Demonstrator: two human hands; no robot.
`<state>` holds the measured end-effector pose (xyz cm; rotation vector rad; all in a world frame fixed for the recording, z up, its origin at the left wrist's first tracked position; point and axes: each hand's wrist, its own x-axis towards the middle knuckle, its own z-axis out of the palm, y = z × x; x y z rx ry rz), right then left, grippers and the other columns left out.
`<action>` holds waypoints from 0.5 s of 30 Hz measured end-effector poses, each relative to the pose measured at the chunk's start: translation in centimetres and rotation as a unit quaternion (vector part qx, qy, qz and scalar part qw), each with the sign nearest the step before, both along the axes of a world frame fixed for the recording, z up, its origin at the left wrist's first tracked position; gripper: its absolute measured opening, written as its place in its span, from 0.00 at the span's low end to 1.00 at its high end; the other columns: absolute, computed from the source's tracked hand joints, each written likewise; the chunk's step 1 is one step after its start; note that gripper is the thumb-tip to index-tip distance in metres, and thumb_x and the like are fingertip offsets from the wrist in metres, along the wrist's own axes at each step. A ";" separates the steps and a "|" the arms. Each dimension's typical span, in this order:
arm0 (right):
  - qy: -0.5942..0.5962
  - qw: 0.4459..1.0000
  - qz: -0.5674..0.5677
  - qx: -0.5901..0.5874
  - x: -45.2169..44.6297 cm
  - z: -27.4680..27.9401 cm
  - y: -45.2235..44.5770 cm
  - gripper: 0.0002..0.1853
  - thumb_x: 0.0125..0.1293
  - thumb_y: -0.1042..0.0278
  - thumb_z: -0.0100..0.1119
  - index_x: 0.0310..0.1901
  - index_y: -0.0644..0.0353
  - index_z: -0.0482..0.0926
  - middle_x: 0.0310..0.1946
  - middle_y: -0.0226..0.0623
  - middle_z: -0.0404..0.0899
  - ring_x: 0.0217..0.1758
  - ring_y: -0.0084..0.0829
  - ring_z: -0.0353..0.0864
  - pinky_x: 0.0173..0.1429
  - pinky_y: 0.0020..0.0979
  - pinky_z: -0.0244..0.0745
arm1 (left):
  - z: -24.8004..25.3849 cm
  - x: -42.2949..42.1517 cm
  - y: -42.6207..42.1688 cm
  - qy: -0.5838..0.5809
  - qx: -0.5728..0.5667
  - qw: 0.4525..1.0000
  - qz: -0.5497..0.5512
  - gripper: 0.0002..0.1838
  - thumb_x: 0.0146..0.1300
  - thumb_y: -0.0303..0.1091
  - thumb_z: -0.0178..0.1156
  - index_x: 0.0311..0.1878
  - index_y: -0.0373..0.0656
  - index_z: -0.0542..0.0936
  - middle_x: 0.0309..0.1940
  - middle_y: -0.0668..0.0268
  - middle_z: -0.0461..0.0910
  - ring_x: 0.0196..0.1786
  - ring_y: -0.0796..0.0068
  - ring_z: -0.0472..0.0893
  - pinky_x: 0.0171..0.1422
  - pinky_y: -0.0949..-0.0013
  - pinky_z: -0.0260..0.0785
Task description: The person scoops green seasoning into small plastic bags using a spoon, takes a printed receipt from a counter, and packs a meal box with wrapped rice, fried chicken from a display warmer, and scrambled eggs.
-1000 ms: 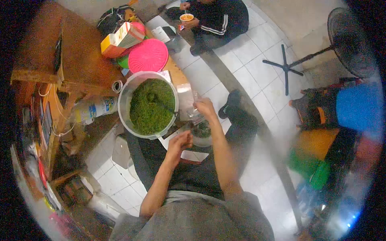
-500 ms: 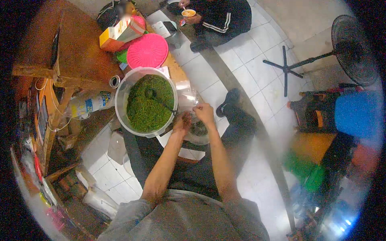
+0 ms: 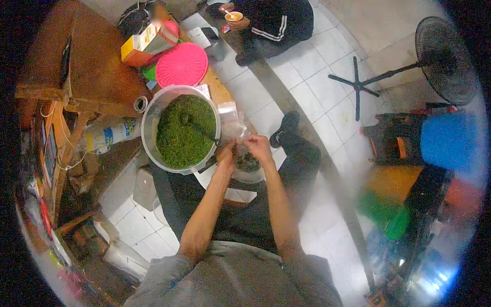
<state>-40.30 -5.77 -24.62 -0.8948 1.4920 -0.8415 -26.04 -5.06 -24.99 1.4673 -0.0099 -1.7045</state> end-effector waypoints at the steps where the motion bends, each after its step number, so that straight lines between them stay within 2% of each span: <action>1: 0.000 1.000 -0.002 -0.001 0.2 1.8 0.0 0.04 0.61 0.70 0.68 0.35 0.60 0.86 0.26 0.24 0.81 0.23 0.15 0.72 0.26 0.20 0.64 | 0.2 0.0 -0.1 0.000 -0.001 1.000 -0.002 0.11 0.67 0.40 0.68 0.47 0.47 0.82 0.39 0.73 0.82 0.42 0.78 0.78 0.43 0.68 0.71; 3: 0.193 0.969 -0.028 -0.152 0.8 5.9 -0.1 0.09 0.57 0.72 0.71 0.39 0.62 0.87 0.27 0.30 0.84 0.26 0.19 0.78 0.31 0.23 0.73 | 0.8 0.2 -0.1 -0.102 0.003 0.993 -0.057 0.09 0.65 0.39 0.71 0.43 0.47 0.83 0.36 0.72 0.82 0.38 0.79 0.77 0.41 0.70 0.68; 4: 0.193 0.969 -0.029 -0.152 1.1 7.6 -0.2 0.09 0.57 0.72 0.71 0.39 0.62 0.87 0.27 0.30 0.84 0.26 0.19 0.78 0.31 0.23 0.73 | 1.5 0.2 0.1 -0.102 0.003 0.993 -0.058 0.09 0.65 0.39 0.71 0.43 0.47 0.83 0.36 0.72 0.82 0.38 0.79 0.77 0.41 0.70 0.68; 6: 0.155 0.954 0.096 -0.239 1.3 9.6 0.2 0.16 0.55 0.74 0.71 0.47 0.63 0.87 0.30 0.37 0.87 0.31 0.21 0.83 0.38 0.25 0.80 | 3.2 0.3 1.2 -0.069 -0.088 0.993 -0.039 0.09 0.64 0.37 0.72 0.41 0.45 0.84 0.34 0.72 0.83 0.35 0.80 0.76 0.41 0.74 0.67; 7: 0.157 0.953 0.094 -0.240 0.9 9.5 0.4 0.16 0.55 0.74 0.71 0.47 0.63 0.87 0.30 0.37 0.87 0.31 0.21 0.83 0.38 0.25 0.80 | 3.8 0.5 1.4 -0.067 -0.089 0.993 -0.041 0.09 0.64 0.37 0.72 0.41 0.45 0.84 0.34 0.72 0.83 0.35 0.80 0.76 0.41 0.74 0.67; 9: 0.118 0.978 0.115 -0.124 0.6 9.2 1.0 0.19 0.56 0.76 0.71 0.52 0.62 0.86 0.36 0.41 0.88 0.36 0.22 0.86 0.42 0.26 0.82 | 5.0 1.4 1.6 -0.075 -0.105 0.986 -0.108 0.09 0.64 0.36 0.72 0.40 0.43 0.85 0.33 0.72 0.83 0.34 0.82 0.77 0.41 0.76 0.67; 10: 0.116 0.978 0.118 -0.124 0.6 9.0 1.4 0.19 0.56 0.76 0.71 0.52 0.62 0.86 0.36 0.41 0.88 0.36 0.22 0.86 0.42 0.26 0.82 | 5.6 1.6 1.9 -0.077 -0.104 0.986 -0.105 0.09 0.64 0.36 0.72 0.40 0.43 0.85 0.33 0.72 0.83 0.34 0.82 0.77 0.41 0.76 0.67; 12: 0.008 0.993 0.068 -0.099 0.4 9.4 2.1 0.19 0.57 0.76 0.72 0.53 0.64 0.86 0.38 0.42 0.89 0.38 0.22 0.86 0.44 0.26 0.82 | 6.5 2.0 2.2 -0.099 -0.119 0.978 -0.141 0.10 0.63 0.34 0.72 0.41 0.38 0.87 0.36 0.68 0.85 0.41 0.76 0.82 0.49 0.72 0.71; 13: 0.007 0.993 0.070 -0.099 0.4 10.0 2.4 0.19 0.57 0.76 0.72 0.53 0.64 0.86 0.38 0.42 0.89 0.38 0.22 0.86 0.44 0.26 0.82 | 6.3 2.1 2.4 -0.100 -0.119 0.978 -0.139 0.10 0.63 0.34 0.72 0.41 0.38 0.87 0.36 0.68 0.85 0.41 0.76 0.82 0.49 0.72 0.71; 15: 0.066 0.979 0.115 -0.158 0.2 11.5 3.0 0.16 0.61 0.75 0.71 0.51 0.69 0.85 0.37 0.41 0.89 0.37 0.23 0.86 0.44 0.26 0.83 | 5.9 2.3 2.8 -0.182 -0.181 0.946 -0.198 0.09 0.64 0.36 0.71 0.37 0.40 0.86 0.30 0.73 0.82 0.33 0.84 0.76 0.37 0.75 0.67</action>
